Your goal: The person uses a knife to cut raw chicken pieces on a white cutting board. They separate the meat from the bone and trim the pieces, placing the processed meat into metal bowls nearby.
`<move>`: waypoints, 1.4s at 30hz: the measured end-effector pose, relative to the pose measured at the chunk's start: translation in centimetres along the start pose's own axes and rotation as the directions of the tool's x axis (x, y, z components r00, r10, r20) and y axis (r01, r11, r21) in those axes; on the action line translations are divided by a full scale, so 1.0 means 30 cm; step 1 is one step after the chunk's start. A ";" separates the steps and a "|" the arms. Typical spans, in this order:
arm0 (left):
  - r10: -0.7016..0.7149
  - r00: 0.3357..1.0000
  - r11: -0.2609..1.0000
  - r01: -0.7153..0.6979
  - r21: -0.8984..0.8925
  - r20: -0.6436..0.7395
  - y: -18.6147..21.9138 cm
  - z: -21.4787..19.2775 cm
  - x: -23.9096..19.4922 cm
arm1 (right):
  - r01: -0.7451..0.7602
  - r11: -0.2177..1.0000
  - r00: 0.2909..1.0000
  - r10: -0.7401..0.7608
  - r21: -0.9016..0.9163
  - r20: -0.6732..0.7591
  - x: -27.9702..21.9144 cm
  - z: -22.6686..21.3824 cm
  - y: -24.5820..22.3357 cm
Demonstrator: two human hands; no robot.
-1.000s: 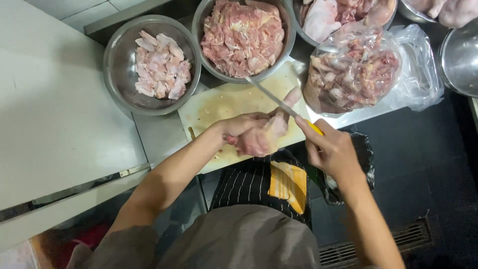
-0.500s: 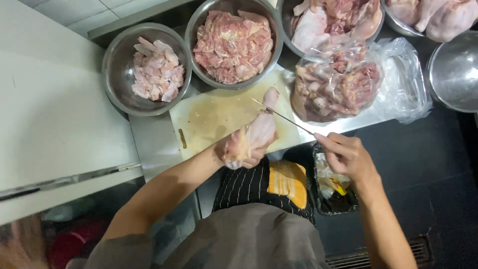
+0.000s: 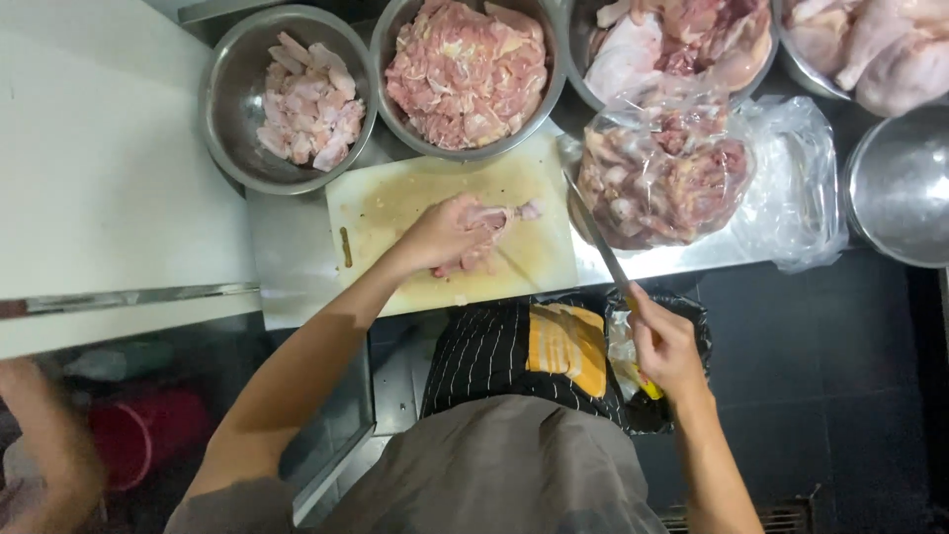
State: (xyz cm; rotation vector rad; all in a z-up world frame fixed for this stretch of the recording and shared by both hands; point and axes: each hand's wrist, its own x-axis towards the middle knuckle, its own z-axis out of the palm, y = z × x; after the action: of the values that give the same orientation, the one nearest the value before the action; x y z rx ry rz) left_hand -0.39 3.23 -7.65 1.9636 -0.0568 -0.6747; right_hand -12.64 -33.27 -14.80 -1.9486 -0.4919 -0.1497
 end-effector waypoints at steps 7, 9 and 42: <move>0.286 0.887 0.797 -0.009 0.604 -0.363 -0.036 0.091 -0.027 | -0.290 0.957 0.945 0.290 -0.018 0.153 0.221 0.119 -0.294; 0.402 0.836 0.745 -0.061 0.664 -0.374 -0.064 0.114 -0.033 | -0.291 0.957 0.939 0.288 -0.015 0.189 0.241 0.166 -0.305; 0.172 0.919 0.945 -0.053 0.323 -0.354 -0.378 0.112 0.071 | -0.157 0.459 0.520 0.791 -0.875 0.322 0.347 0.168 -0.594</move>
State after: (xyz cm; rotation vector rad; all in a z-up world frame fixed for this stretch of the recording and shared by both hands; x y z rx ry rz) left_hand -2.99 5.28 -19.20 2.3421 -0.0413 -0.2063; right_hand -11.00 -19.78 1.53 -2.9272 -0.2529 1.0671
